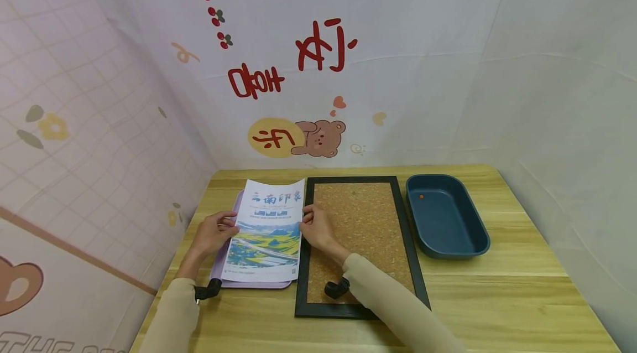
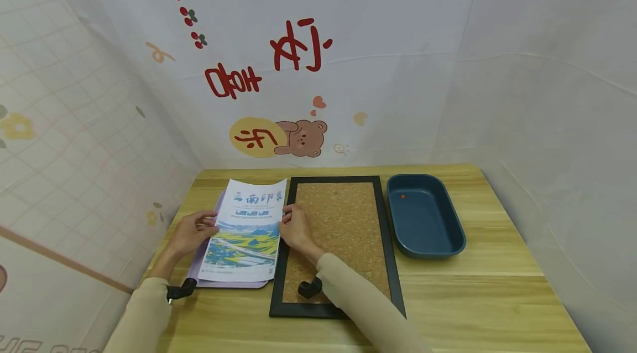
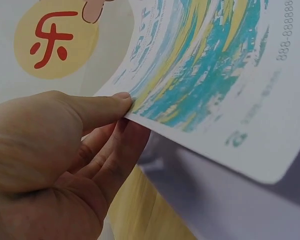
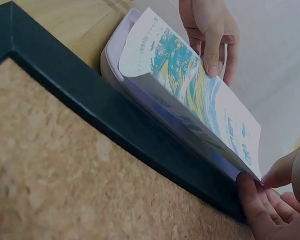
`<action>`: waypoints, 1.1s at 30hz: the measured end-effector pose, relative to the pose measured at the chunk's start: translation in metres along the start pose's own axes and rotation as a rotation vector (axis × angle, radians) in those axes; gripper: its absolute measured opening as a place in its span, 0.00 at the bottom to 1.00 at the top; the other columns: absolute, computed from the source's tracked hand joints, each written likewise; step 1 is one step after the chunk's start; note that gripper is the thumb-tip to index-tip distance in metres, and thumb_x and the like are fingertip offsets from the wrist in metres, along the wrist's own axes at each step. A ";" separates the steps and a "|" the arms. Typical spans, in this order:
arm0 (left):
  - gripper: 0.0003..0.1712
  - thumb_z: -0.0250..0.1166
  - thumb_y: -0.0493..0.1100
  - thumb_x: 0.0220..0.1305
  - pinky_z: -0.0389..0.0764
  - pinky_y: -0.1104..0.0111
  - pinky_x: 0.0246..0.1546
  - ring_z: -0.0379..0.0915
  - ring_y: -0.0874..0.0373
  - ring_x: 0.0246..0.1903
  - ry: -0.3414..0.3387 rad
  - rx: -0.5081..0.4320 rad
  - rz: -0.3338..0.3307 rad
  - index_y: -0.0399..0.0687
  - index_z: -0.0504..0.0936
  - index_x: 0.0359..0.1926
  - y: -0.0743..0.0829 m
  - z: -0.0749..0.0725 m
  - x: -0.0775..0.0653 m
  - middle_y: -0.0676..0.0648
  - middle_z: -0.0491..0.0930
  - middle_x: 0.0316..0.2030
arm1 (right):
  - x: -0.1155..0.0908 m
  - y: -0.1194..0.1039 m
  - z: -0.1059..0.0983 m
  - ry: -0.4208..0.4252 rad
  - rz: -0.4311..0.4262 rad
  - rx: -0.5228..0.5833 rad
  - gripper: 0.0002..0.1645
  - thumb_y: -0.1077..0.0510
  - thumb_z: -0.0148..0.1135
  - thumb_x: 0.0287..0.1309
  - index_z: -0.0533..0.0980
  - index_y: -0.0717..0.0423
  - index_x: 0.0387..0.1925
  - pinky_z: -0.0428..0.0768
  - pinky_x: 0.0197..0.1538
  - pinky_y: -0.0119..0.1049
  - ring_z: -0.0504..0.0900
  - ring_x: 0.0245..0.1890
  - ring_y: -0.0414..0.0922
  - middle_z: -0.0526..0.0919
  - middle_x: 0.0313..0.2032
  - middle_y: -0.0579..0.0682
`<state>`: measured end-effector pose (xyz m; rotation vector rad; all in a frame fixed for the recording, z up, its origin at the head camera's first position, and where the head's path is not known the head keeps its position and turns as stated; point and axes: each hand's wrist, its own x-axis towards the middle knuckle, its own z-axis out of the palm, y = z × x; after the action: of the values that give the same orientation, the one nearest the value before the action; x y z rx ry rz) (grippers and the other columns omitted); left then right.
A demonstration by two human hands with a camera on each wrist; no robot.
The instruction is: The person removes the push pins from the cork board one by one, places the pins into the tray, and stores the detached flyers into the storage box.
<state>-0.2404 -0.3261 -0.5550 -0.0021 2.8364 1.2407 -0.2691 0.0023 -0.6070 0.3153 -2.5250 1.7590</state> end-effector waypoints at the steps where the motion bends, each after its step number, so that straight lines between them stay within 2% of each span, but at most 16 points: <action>1: 0.28 0.74 0.37 0.77 0.90 0.70 0.42 0.92 0.45 0.47 0.003 0.003 -0.004 0.34 0.82 0.73 -0.001 0.000 0.000 0.33 0.90 0.52 | 0.002 0.004 0.002 -0.003 -0.009 -0.003 0.24 0.66 0.71 0.64 0.81 0.70 0.60 0.86 0.33 0.32 0.87 0.33 0.43 0.89 0.38 0.55; 5: 0.28 0.74 0.36 0.77 0.88 0.72 0.40 0.91 0.47 0.46 0.008 0.007 -0.010 0.33 0.81 0.73 -0.003 -0.001 0.000 0.32 0.90 0.52 | 0.009 0.015 0.008 -0.021 -0.007 -0.010 0.24 0.64 0.73 0.64 0.82 0.67 0.61 0.86 0.32 0.32 0.86 0.33 0.42 0.88 0.38 0.54; 8: 0.28 0.74 0.36 0.77 0.87 0.74 0.40 0.90 0.47 0.46 0.008 0.013 -0.021 0.32 0.81 0.73 -0.004 -0.001 0.000 0.32 0.90 0.52 | 0.012 0.016 0.011 -0.020 0.009 -0.017 0.24 0.64 0.73 0.63 0.82 0.66 0.60 0.86 0.33 0.31 0.86 0.34 0.40 0.88 0.38 0.52; 10: 0.27 0.74 0.36 0.77 0.86 0.75 0.40 0.90 0.47 0.46 0.006 0.021 -0.024 0.31 0.82 0.72 -0.004 -0.001 0.000 0.32 0.89 0.52 | 0.011 0.008 0.010 -0.023 0.025 -0.015 0.24 0.65 0.73 0.62 0.82 0.67 0.60 0.86 0.33 0.30 0.85 0.34 0.40 0.88 0.38 0.52; 17: 0.26 0.73 0.35 0.77 0.88 0.73 0.42 0.88 0.47 0.46 0.013 0.043 -0.035 0.28 0.82 0.70 -0.007 -0.002 0.002 0.32 0.89 0.52 | 0.000 -0.026 0.001 -0.080 0.097 0.027 0.26 0.70 0.71 0.66 0.79 0.75 0.64 0.90 0.31 0.33 0.86 0.30 0.44 0.87 0.40 0.61; 25: 0.26 0.73 0.35 0.76 0.88 0.70 0.44 0.87 0.46 0.46 0.020 0.078 -0.043 0.29 0.82 0.70 -0.011 -0.002 0.004 0.32 0.89 0.52 | -0.001 -0.030 0.001 -0.115 0.124 -0.004 0.26 0.70 0.71 0.69 0.78 0.74 0.66 0.90 0.32 0.31 0.85 0.29 0.42 0.86 0.41 0.60; 33: 0.26 0.75 0.37 0.75 0.87 0.68 0.45 0.86 0.46 0.45 0.023 0.110 -0.030 0.29 0.83 0.68 -0.013 -0.002 0.006 0.32 0.89 0.51 | 0.000 -0.032 -0.002 -0.129 0.092 -0.020 0.25 0.70 0.71 0.68 0.78 0.75 0.64 0.88 0.29 0.30 0.85 0.23 0.40 0.86 0.39 0.59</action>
<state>-0.2458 -0.3360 -0.5634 -0.0544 2.9088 1.0849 -0.2635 -0.0063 -0.5770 0.3271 -2.6859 1.7990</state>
